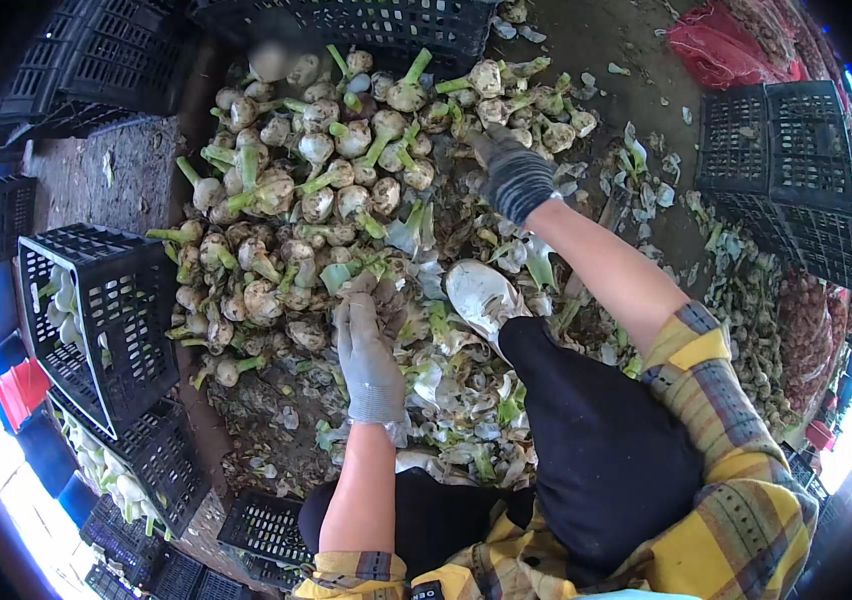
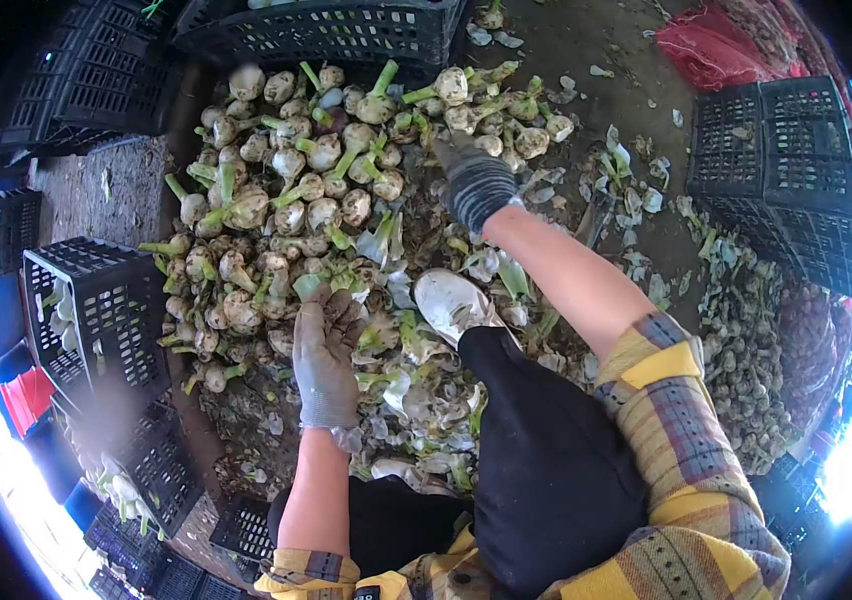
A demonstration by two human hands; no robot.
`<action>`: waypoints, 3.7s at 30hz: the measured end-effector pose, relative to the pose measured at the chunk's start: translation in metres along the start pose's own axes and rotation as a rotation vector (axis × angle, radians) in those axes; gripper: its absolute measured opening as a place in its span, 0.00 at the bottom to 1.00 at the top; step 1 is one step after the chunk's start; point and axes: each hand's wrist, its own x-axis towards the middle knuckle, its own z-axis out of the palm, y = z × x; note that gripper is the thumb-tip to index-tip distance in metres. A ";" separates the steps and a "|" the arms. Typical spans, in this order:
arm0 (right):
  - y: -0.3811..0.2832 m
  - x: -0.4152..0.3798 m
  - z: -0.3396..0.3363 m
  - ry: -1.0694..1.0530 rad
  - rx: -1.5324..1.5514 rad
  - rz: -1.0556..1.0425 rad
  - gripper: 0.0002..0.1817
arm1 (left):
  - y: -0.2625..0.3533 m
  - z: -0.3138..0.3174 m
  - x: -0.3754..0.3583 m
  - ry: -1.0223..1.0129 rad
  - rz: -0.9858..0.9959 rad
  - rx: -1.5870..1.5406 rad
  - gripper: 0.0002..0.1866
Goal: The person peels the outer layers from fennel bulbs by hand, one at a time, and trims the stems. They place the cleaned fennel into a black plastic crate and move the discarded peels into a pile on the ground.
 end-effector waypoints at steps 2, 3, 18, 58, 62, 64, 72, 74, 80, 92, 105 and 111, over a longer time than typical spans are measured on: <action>0.006 0.018 0.032 0.004 -0.112 -0.079 0.33 | -0.002 0.000 0.000 0.014 -0.010 0.000 0.20; 0.007 0.028 0.042 -0.057 -0.227 -0.067 0.33 | -0.003 0.000 -0.001 0.018 -0.021 -0.007 0.20; 0.015 0.003 0.047 -0.086 -0.375 -0.219 0.15 | 0.002 0.001 -0.004 -0.030 -0.053 0.010 0.19; -0.086 -0.086 0.018 -0.185 0.493 -0.808 0.10 | -0.032 -0.014 0.009 0.029 0.338 0.091 0.23; -0.089 -0.091 0.022 -0.257 0.675 -0.606 0.13 | -0.042 -0.017 0.011 0.112 0.360 0.096 0.22; -0.089 -0.093 0.026 -0.240 0.731 -0.540 0.14 | -0.044 -0.021 0.013 0.157 0.362 0.288 0.23; -0.090 -0.091 0.021 -0.261 0.741 -0.482 0.12 | -0.004 -0.013 0.011 -0.012 -0.239 0.014 0.30; -0.086 -0.087 0.027 -0.116 0.587 -0.581 0.09 | -0.012 -0.012 0.013 -0.013 -0.033 0.117 0.31; -0.087 -0.089 0.017 -0.133 0.639 -0.498 0.06 | 0.000 -0.007 0.012 -0.012 -0.138 -0.053 0.24; -0.083 -0.089 0.025 -0.018 0.559 -0.620 0.06 | -0.004 -0.007 0.009 0.008 -0.270 -0.272 0.17; -0.079 -0.081 0.015 -0.615 1.215 0.203 0.13 | 0.001 -0.020 0.017 0.043 -0.099 -0.116 0.25; -0.081 -0.081 0.041 -0.306 1.164 -0.235 0.15 | -0.011 -0.015 0.013 -0.024 0.215 0.077 0.21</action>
